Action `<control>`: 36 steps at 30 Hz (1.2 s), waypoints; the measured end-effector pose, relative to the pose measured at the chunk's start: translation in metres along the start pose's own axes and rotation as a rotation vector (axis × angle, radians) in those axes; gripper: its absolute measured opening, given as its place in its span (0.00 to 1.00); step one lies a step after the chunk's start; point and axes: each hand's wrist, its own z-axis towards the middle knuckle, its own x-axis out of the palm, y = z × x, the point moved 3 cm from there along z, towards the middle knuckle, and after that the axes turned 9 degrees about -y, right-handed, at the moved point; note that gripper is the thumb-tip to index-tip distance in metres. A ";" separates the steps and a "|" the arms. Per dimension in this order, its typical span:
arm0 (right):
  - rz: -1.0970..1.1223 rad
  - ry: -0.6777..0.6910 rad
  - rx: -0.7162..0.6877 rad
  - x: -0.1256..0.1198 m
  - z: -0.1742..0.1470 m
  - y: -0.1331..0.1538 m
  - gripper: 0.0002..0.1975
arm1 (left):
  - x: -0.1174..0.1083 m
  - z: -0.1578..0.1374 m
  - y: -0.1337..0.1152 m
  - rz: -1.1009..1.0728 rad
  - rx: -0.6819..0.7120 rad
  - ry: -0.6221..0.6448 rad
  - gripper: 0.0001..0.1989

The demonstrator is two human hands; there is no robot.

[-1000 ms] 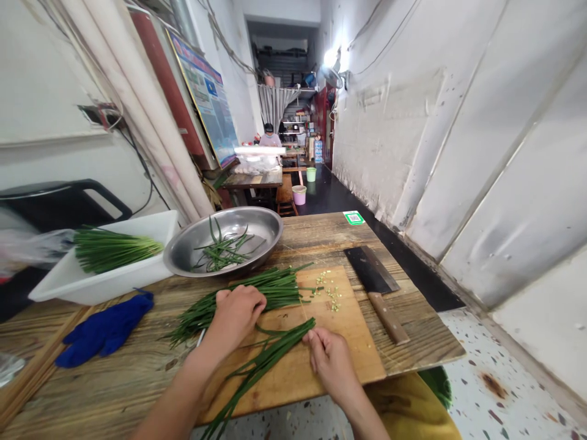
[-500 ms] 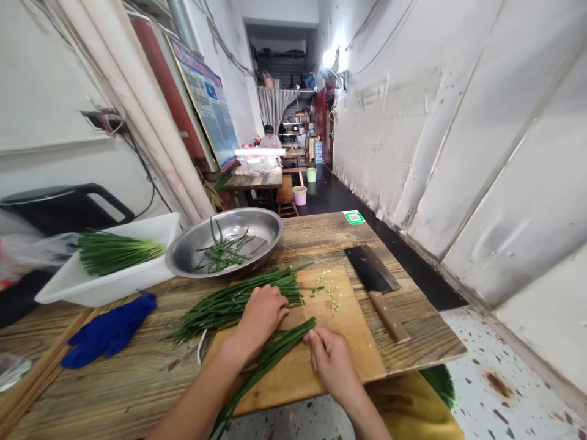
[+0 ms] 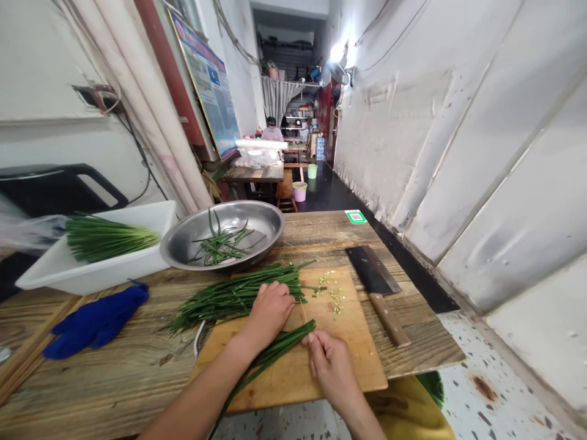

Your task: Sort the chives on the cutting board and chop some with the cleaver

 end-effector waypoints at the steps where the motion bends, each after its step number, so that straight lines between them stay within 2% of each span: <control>1: -0.003 -0.002 0.001 0.000 0.000 0.001 0.27 | -0.001 0.000 -0.001 -0.042 -0.006 -0.017 0.12; 5: -0.014 0.004 0.006 -0.001 0.000 0.002 0.26 | -0.004 -0.001 0.001 -0.238 -0.091 -0.062 0.09; 9: -0.003 0.011 0.014 -0.001 0.000 0.000 0.26 | 0.005 -0.003 0.005 -0.466 -0.223 0.021 0.10; 14: 0.002 0.012 0.011 0.000 0.000 -0.001 0.27 | 0.012 -0.002 0.011 -0.672 -0.364 0.027 0.13; 19: -0.018 0.010 0.012 -0.001 0.000 0.001 0.27 | 0.016 -0.005 0.011 -0.967 -0.574 0.105 0.13; 22: -0.021 0.000 0.010 -0.002 -0.001 0.002 0.27 | 0.014 -0.004 0.011 -0.978 -0.603 0.080 0.11; 26: -0.018 -0.006 0.011 -0.002 -0.001 0.003 0.27 | 0.011 -0.002 0.014 -0.914 -0.541 0.007 0.10; 36: -0.026 -0.009 0.010 -0.002 -0.001 0.003 0.27 | 0.015 -0.003 0.016 -0.973 -0.617 0.013 0.13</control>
